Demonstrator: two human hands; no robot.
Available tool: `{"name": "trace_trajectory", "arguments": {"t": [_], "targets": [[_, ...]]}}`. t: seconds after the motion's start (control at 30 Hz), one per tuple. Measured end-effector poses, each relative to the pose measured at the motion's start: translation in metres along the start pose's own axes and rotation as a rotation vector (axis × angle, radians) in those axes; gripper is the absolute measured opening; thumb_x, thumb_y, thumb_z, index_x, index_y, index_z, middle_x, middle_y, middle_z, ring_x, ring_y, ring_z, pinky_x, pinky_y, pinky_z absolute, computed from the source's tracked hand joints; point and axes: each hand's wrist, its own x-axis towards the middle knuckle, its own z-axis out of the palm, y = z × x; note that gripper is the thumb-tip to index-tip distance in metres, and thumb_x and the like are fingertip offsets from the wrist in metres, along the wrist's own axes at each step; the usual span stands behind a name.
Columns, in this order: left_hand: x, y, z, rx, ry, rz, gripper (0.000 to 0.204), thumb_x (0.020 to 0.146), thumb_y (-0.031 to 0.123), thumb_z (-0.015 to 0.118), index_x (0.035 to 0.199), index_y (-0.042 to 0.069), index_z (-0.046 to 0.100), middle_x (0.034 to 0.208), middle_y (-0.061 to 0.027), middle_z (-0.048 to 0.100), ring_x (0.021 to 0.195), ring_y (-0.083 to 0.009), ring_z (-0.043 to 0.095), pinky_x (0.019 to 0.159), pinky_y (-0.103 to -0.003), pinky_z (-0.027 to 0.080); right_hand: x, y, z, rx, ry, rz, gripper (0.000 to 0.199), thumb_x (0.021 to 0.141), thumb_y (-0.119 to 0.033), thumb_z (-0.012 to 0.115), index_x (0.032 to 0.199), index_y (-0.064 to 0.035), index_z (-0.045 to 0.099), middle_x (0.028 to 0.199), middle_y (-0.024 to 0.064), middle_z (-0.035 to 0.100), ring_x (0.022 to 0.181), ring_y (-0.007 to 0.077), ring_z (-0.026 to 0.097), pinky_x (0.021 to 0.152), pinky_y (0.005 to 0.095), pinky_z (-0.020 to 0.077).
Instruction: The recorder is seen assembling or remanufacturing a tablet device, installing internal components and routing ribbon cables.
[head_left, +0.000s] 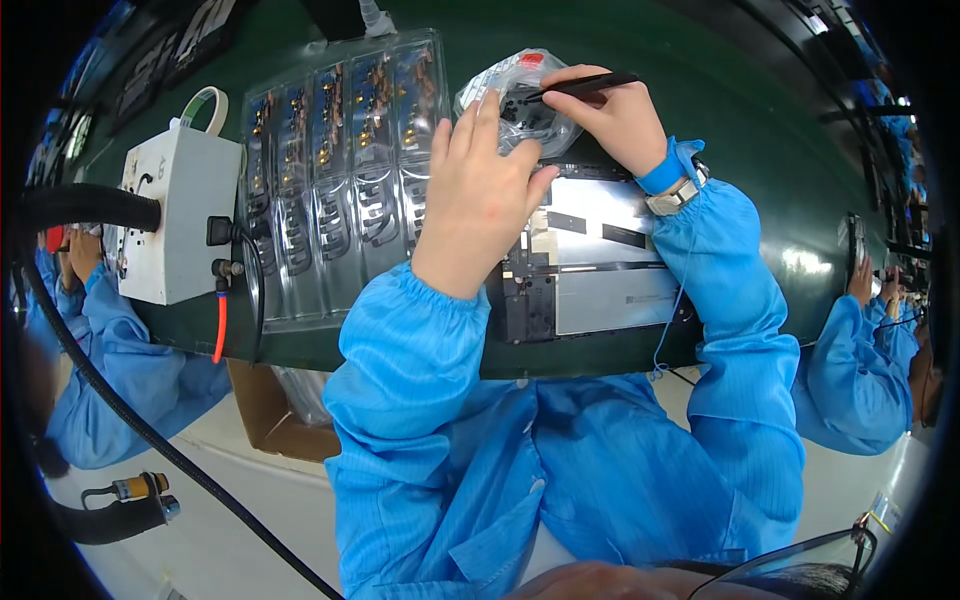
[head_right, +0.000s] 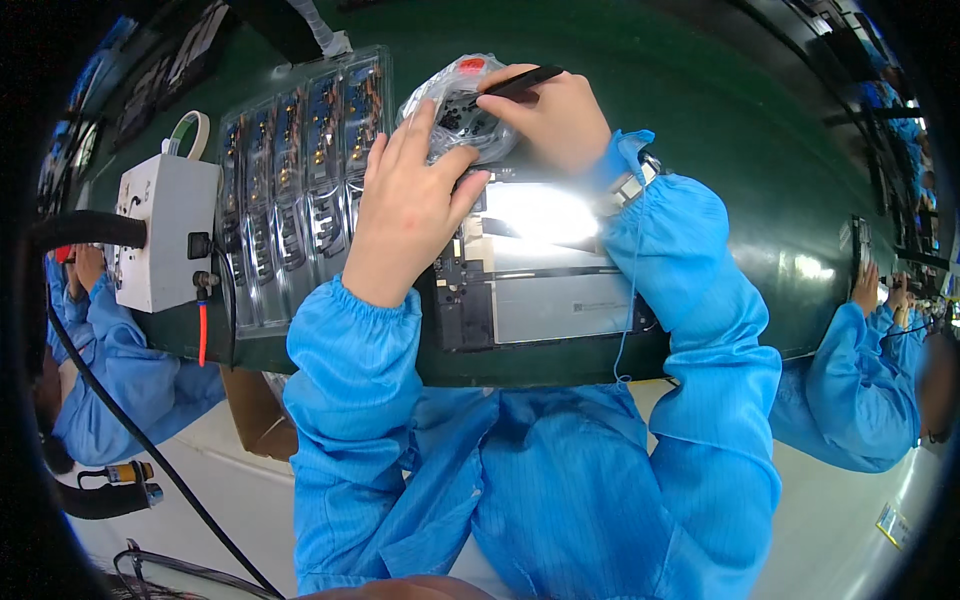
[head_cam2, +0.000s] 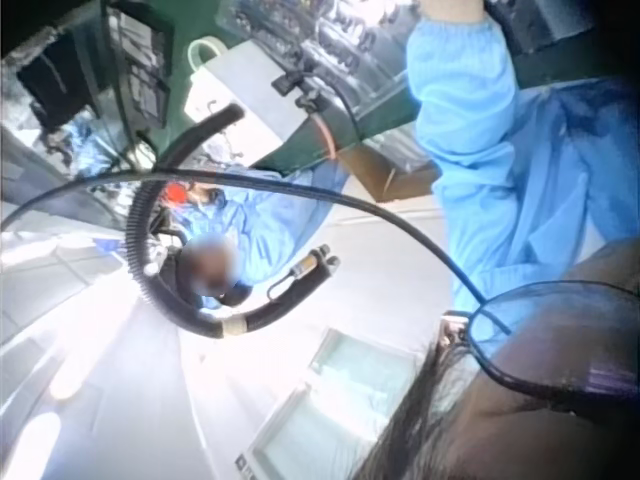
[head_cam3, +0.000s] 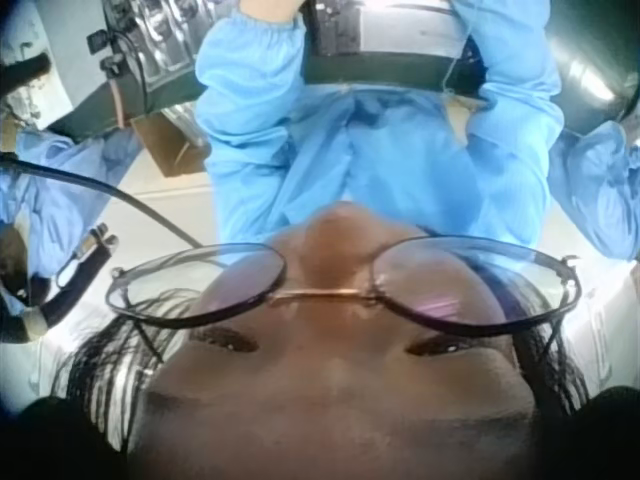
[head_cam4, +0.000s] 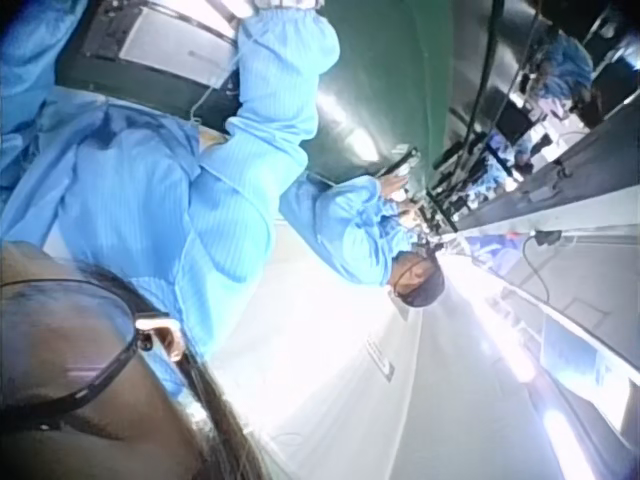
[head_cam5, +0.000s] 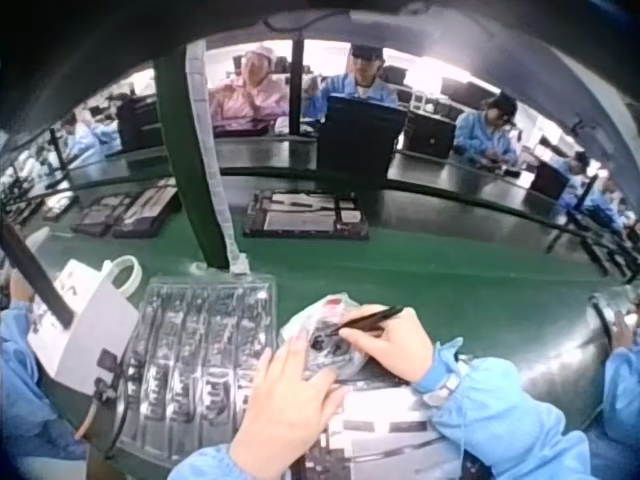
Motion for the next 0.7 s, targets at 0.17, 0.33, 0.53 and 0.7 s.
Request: {"name": "trace_trajectory", "arguments": {"t": [0.17,0.33,0.53,0.7], "targets": [[0.0,0.0,0.004,-0.03,0.031,0.026,0.024,0.075,0.029,0.063,0.088,0.009,0.063,0.121,-0.0245,0.043,0.111,-0.0357,0.043,0.093,-0.049,0.034,0.0,0.0,-0.002,-0.038,-0.021,0.023,0.017,0.079,-0.01,0.062,0.093,-0.0014,0.063,0.085,0.0068,0.064,0.076,0.0112,0.06,0.07,0.0229,0.0486],[0.001,0.006,0.004,-0.029,0.055,0.045,0.024,0.074,0.029,0.064,0.084,0.007,0.062,0.119,-0.0261,0.044,0.111,-0.0376,0.042,0.093,-0.049,0.033,-0.007,-0.001,-0.007,-0.047,0.011,0.014,0.018,0.079,-0.01,0.062,0.094,-0.0003,0.063,0.084,0.0067,0.064,0.076,0.0118,0.059,0.07,0.0227,0.0481],[0.002,0.008,-0.006,0.186,0.095,0.0,0.024,0.078,0.03,0.06,0.097,0.014,0.062,0.125,-0.0147,0.044,0.117,-0.0309,0.04,0.092,-0.064,0.023,-0.094,-0.064,-0.073,0.353,0.219,0.056,0.016,0.082,-0.006,0.056,0.095,0.0022,0.061,0.094,0.0107,0.061,0.082,0.0167,0.059,0.073,0.0273,0.0488],[-0.025,0.039,-0.066,0.164,0.296,-0.088,0.018,0.079,0.022,0.058,0.094,0.014,0.063,0.117,-0.0002,0.053,0.113,-0.0266,0.045,0.092,-0.065,0.02,-0.222,-0.092,-0.084,0.724,0.367,-0.01,0.012,0.082,-0.008,0.057,0.091,0.0002,0.053,0.089,0.0165,0.059,0.076,0.0214,0.062,0.067,0.029,0.0524]]}}
